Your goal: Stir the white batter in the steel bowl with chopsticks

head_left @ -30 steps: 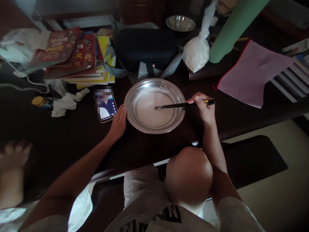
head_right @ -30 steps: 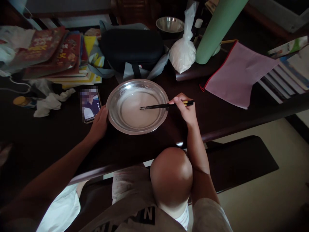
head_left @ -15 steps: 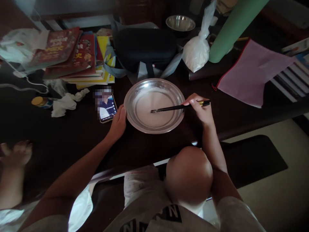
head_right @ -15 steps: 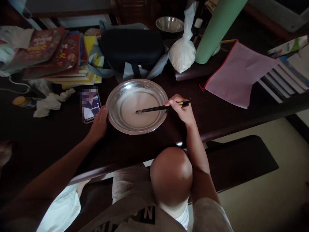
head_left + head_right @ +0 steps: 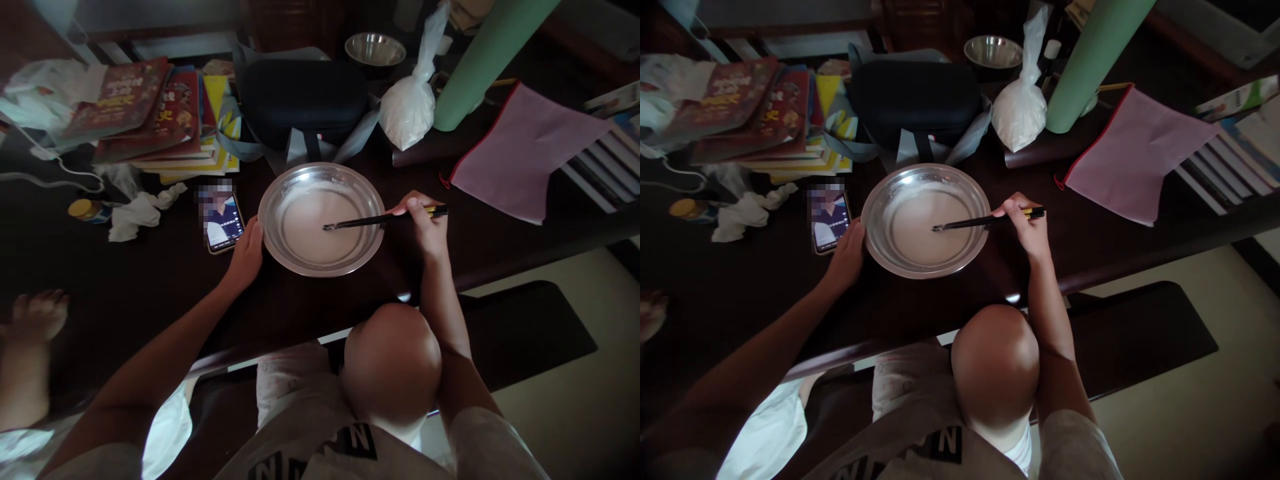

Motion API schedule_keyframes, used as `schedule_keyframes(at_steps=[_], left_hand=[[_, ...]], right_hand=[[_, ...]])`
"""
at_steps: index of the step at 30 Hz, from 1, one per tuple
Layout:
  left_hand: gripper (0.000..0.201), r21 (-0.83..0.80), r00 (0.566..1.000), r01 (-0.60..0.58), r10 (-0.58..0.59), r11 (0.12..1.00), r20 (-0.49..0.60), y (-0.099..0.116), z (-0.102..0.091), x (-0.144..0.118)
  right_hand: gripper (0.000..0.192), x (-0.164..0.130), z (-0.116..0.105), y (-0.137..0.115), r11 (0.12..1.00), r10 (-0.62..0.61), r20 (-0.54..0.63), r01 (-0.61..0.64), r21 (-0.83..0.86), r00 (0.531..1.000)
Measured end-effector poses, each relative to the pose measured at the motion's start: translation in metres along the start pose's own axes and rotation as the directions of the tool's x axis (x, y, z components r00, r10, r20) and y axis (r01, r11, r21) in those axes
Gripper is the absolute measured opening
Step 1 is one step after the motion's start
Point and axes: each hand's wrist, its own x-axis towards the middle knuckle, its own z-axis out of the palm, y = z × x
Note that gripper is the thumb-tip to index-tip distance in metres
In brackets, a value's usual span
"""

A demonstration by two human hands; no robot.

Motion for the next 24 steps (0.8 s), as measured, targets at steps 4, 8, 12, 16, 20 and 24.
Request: schedule_keyframes(at_steps=[4,8,12,16,20,24], left_hand=[[0.060,0.026,1.000,0.004,-0.003,1.000,-0.010,0.0013,0.0010,-0.0006],[0.058,0.014,1.000,0.005,-0.005,1.000,-0.001,0.0002,0.0011,-0.0005],[0.066,0.021,1.000,-0.007,0.007,1.000,0.001,-0.0010,0.0004,0.0000],[0.065,0.025,1.000,-0.016,0.016,1.000,-0.002,0.0001,0.0005,-0.0001],[0.061,0.037,1.000,-0.001,0.001,0.999,0.001,0.0006,0.0003,-0.0003],[0.062,0.021,1.000,0.015,-0.015,1.000,0.008,0.0015,-0.0004,-0.0001]], right_hand=[[0.041,0.0003,0.0010,-0.0009,1.000,-0.019,0.107,0.018,0.001,0.994],[0.039,0.0007,0.0001,0.0010,0.999,-0.034,0.031,0.034,0.002,0.999],[0.043,0.0005,0.0002,0.0011,1.000,-0.020,0.048,0.019,0.018,0.999],[0.045,0.0014,0.0015,-0.0010,0.998,-0.032,0.087,0.035,-0.042,0.996],[0.047,0.0007,0.0015,-0.0015,1.000,-0.005,-0.011,0.005,0.003,1.000],[0.042,0.0000,0.0022,-0.0018,1.000,-0.026,0.093,0.026,0.001,0.995]])
